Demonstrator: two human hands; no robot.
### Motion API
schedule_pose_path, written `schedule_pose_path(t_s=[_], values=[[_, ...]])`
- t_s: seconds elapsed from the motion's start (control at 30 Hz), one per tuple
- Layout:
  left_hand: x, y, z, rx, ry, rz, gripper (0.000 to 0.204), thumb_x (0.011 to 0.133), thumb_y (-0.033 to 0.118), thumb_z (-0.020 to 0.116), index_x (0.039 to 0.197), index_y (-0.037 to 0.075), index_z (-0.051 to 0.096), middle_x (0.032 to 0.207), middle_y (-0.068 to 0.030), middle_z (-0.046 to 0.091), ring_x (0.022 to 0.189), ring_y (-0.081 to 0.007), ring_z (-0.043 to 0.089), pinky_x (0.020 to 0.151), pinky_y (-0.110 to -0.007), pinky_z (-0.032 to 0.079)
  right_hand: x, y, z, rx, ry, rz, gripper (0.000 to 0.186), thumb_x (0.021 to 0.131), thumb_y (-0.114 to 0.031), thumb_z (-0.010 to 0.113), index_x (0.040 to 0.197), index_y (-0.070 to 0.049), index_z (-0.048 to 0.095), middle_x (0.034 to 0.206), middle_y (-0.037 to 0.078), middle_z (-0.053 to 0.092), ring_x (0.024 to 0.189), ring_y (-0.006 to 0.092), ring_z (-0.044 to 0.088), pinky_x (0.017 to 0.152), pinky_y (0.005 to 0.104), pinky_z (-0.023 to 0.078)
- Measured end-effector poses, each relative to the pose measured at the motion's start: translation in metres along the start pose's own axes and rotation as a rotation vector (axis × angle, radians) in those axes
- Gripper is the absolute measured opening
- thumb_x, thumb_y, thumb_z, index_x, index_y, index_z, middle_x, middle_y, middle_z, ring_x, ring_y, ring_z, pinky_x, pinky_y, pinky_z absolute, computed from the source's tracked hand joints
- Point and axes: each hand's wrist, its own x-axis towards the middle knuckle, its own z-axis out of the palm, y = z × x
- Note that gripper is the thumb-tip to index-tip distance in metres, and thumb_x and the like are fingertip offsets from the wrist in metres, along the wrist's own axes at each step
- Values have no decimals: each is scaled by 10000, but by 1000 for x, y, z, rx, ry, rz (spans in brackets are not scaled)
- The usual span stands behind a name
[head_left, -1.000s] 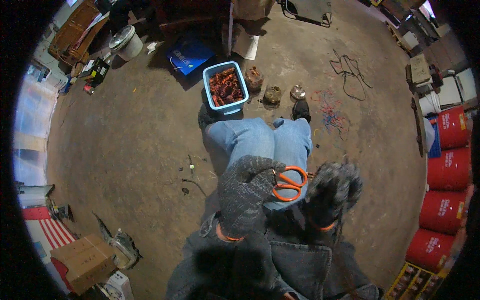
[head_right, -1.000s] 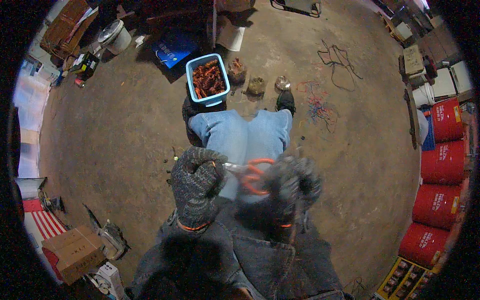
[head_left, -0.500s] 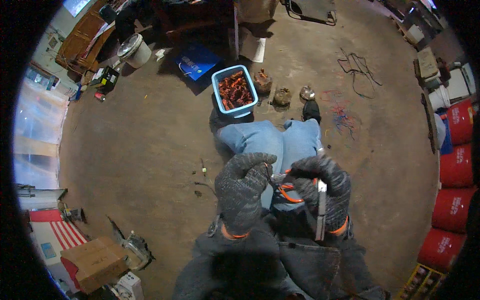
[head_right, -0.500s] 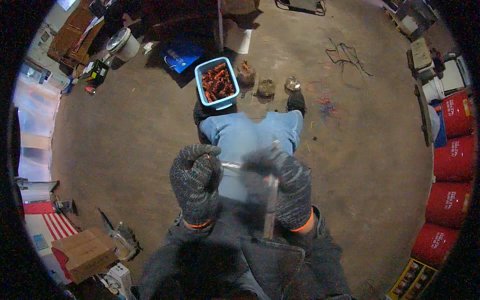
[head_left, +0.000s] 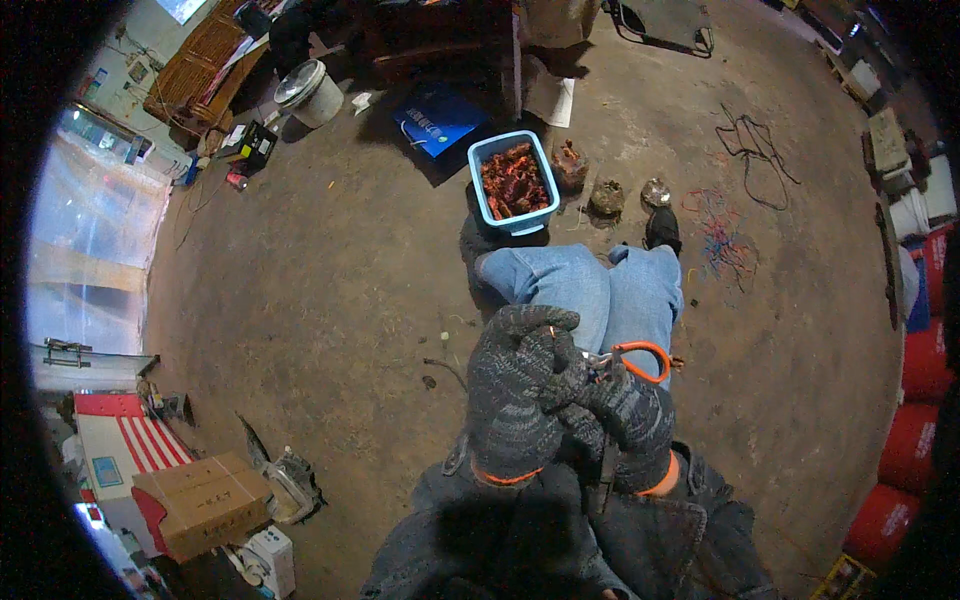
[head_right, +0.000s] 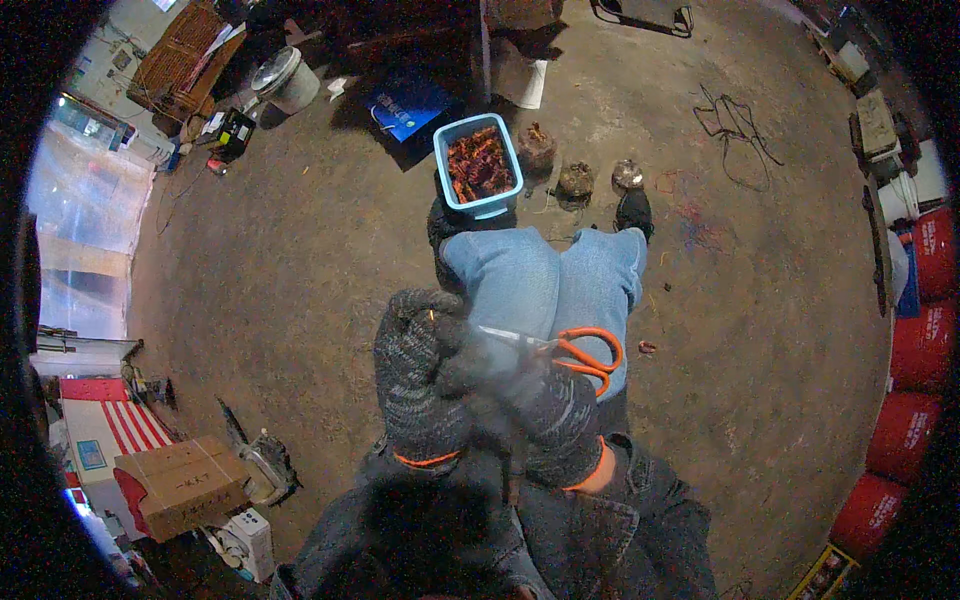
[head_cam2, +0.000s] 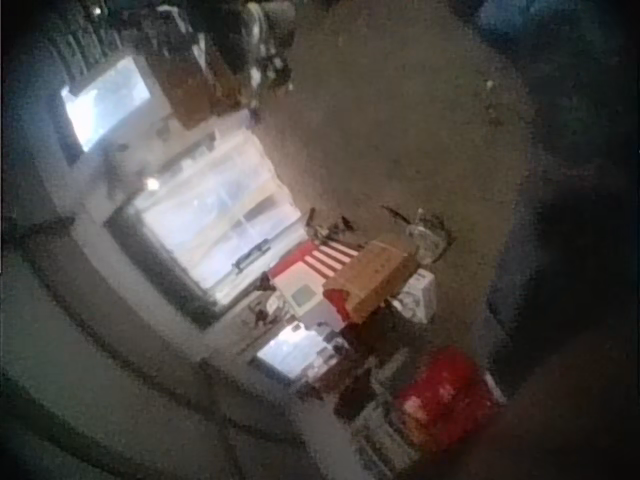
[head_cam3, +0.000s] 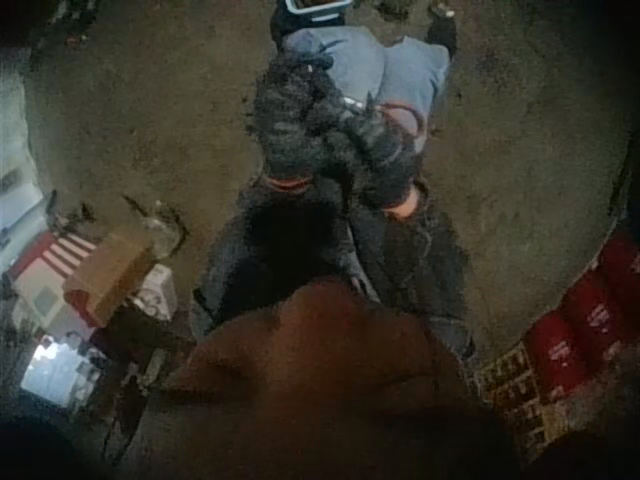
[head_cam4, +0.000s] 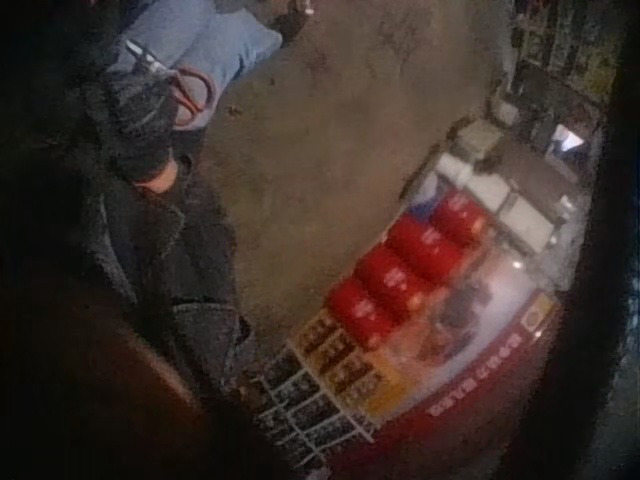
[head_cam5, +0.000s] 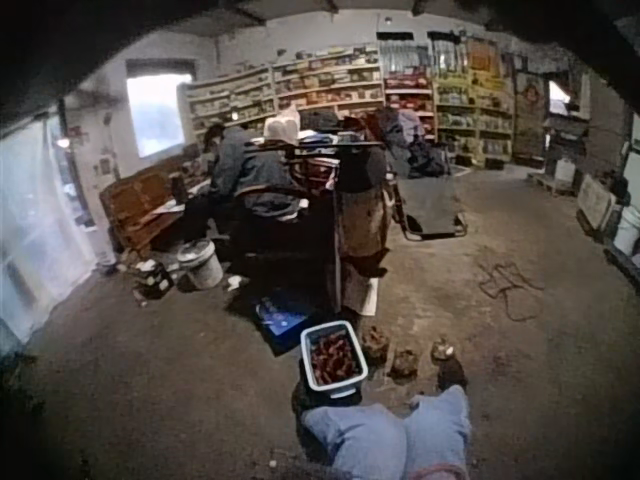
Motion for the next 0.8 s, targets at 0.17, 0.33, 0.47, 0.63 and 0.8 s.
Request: schedule_pose_path(t_s=[0.17,0.33,0.47,0.63,0.8], values=[[7,-5,-4,507,168,272,110,805,94,568,878,13,577,689,-23,561,532,-77,479,454,-203,358,-6,-3,-13,554,85,459,225,699,-53,655,916,-43,597,869,92,618,724,219,600,673,324,470],[10,0,-3,740,172,457,124,721,51,628,826,-14,637,732,-63,619,605,-125,553,556,-227,438,-15,10,-43,1171,175,472,144,796,-59,569,921,-39,501,861,66,501,637,187,499,544,296,410],[5,0,4,809,156,373,134,691,30,640,815,-17,660,753,-78,640,652,-143,583,612,-256,468,-11,23,-46,735,273,251,221,784,-46,572,988,-29,489,893,69,482,675,180,500,567,308,427],[6,6,10,843,74,242,149,673,49,656,811,-7,662,721,-62,636,639,-140,581,586,-258,461,-9,23,-53,501,425,309,322,774,-57,589,1078,-28,488,879,76,515,717,196,522,610,311,451],[5,19,13,855,-91,-28,151,697,54,673,835,-6,658,737,-86,647,646,-142,604,575,-262,473,1,32,-57,280,435,407,159,831,-143,574,944,-32,563,881,113,581,815,232,575,688,336,462]])
